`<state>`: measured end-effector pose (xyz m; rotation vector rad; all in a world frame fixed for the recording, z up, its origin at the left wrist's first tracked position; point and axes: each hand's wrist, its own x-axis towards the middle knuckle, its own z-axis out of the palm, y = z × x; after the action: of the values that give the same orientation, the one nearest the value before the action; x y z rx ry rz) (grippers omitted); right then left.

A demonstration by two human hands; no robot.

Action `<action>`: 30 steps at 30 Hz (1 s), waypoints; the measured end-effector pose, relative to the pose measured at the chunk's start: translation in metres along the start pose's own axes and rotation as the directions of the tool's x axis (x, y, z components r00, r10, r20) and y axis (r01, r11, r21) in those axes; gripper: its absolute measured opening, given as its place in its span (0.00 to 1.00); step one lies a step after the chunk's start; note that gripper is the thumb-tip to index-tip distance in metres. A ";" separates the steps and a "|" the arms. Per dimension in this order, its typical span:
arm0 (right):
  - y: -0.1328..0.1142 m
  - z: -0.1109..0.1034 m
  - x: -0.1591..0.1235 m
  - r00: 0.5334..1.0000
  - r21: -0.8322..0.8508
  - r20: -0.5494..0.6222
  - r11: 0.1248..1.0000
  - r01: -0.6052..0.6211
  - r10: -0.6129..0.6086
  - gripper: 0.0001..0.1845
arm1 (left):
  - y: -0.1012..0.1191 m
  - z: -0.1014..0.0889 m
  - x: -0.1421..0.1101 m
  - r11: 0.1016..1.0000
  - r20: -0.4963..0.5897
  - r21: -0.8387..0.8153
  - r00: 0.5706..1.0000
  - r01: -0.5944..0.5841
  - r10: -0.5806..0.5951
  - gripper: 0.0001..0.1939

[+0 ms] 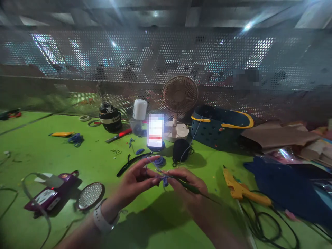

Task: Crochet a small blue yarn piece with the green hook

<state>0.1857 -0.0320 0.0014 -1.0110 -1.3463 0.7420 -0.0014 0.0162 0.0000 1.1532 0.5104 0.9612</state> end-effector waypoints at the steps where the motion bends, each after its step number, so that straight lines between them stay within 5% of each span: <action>1: -0.002 0.000 0.000 1.000 -0.002 0.007 1.000 0.010 -0.010 0.08 | 0.000 0.001 0.000 1.000 0.000 0.001 1.000 0.006 -0.006 0.34; 30: -0.007 0.000 0.003 0.999 -0.011 0.003 0.999 0.033 -0.033 0.10 | 0.002 0.000 0.001 0.999 -0.006 -0.034 1.000 -0.002 0.002 0.26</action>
<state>0.1854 -0.0320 0.0091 -0.9949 -1.3680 0.7122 -0.0013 0.0175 0.0019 1.1212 0.4958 0.9721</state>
